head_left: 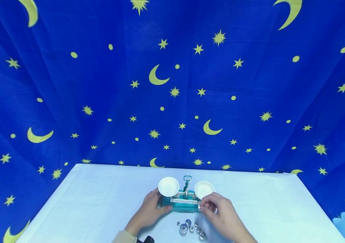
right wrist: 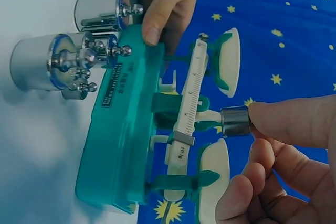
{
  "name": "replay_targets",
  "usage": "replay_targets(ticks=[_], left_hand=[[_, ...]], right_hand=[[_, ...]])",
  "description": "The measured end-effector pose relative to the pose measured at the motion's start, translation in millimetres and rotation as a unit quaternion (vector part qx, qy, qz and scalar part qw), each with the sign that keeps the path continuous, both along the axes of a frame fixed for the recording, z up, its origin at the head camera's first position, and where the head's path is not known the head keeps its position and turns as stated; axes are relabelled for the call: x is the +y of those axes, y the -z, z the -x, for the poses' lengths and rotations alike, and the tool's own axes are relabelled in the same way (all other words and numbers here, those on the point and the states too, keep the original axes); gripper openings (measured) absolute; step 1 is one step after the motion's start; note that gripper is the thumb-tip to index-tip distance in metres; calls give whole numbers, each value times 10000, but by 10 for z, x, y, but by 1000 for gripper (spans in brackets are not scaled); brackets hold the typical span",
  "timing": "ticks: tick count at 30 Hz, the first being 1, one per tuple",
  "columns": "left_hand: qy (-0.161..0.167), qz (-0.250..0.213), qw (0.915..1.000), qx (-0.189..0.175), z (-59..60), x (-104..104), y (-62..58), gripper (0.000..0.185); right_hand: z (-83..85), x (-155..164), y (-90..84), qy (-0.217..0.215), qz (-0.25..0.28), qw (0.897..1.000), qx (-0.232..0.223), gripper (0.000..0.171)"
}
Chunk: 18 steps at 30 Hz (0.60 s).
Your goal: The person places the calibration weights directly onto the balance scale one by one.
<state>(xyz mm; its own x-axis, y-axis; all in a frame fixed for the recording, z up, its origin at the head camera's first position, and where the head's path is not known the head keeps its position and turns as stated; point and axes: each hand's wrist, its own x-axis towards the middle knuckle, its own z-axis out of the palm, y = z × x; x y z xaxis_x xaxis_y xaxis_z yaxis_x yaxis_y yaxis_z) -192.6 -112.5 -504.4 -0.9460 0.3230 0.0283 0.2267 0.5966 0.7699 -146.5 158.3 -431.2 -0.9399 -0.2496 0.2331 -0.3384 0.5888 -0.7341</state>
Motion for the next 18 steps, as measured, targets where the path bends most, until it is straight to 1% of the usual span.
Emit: replay_targets(ticks=[5,9,18], left_hand=[[-2,-25,10000,-26,11,-4,14,86],[-9,-17,10000,27,17,-7,20,86],[-14,-3,10000,70,13,-10,37,86]], right_hand=[[22,-2,-27,59,17,10000,-58,12],[46,-2,-39,244,-1,9996,-104,12],[76,-24,-47,556,-47,9984,81,18]])
